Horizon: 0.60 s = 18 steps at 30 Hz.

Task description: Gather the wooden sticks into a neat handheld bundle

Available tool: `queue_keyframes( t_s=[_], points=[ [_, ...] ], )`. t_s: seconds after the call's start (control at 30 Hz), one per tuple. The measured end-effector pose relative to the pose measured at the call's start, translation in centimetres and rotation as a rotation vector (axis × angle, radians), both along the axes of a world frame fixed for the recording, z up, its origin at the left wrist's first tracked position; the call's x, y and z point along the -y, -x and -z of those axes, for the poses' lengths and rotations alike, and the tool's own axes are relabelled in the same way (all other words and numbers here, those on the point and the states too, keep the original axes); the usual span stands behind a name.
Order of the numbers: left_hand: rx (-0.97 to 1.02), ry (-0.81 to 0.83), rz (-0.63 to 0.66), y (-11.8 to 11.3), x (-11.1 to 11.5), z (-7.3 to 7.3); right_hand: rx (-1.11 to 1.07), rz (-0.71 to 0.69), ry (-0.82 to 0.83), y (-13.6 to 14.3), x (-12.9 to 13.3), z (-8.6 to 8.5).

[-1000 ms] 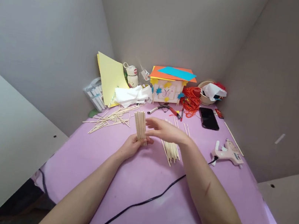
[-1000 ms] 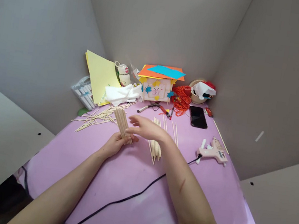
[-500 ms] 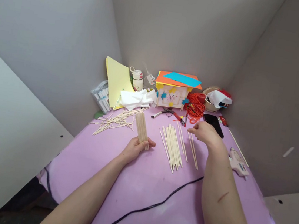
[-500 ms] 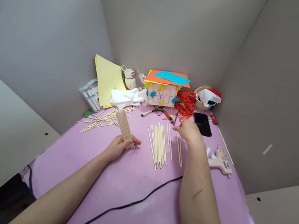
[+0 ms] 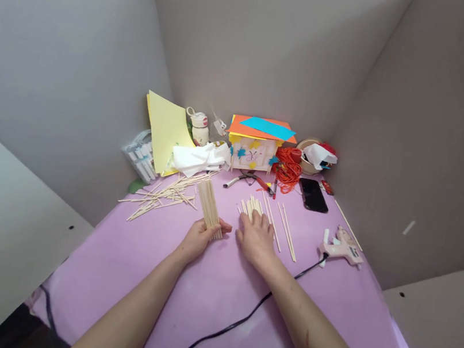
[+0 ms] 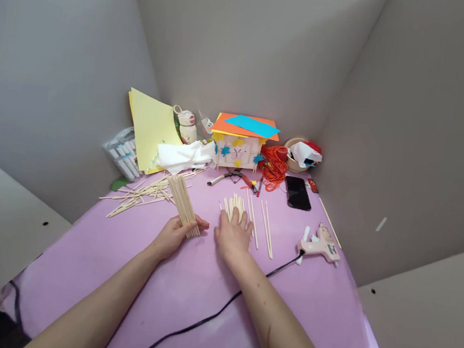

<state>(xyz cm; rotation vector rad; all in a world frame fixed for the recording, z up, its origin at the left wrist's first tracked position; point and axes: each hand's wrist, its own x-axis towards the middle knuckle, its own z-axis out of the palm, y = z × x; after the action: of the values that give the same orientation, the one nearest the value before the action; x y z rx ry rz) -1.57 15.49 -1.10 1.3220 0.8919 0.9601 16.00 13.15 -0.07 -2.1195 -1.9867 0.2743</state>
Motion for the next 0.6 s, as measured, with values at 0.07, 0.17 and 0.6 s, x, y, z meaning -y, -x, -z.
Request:
queue_keyframes(
  t_s=[0.07,0.17,0.6],
  points=[
    [-0.001,-0.001,-0.009,0.0,0.0,0.0,0.024,-0.001,-0.007,0.5,0.0,0.5],
    [-0.002,0.005,-0.019,0.0,0.0,0.0,0.041,-0.006,-0.080,0.2,0.1,0.5],
    [0.200,0.086,-0.131,-0.1,-0.3,0.7,-0.023,0.193,-0.014,-4.0,-1.3,-1.0]
  ],
)
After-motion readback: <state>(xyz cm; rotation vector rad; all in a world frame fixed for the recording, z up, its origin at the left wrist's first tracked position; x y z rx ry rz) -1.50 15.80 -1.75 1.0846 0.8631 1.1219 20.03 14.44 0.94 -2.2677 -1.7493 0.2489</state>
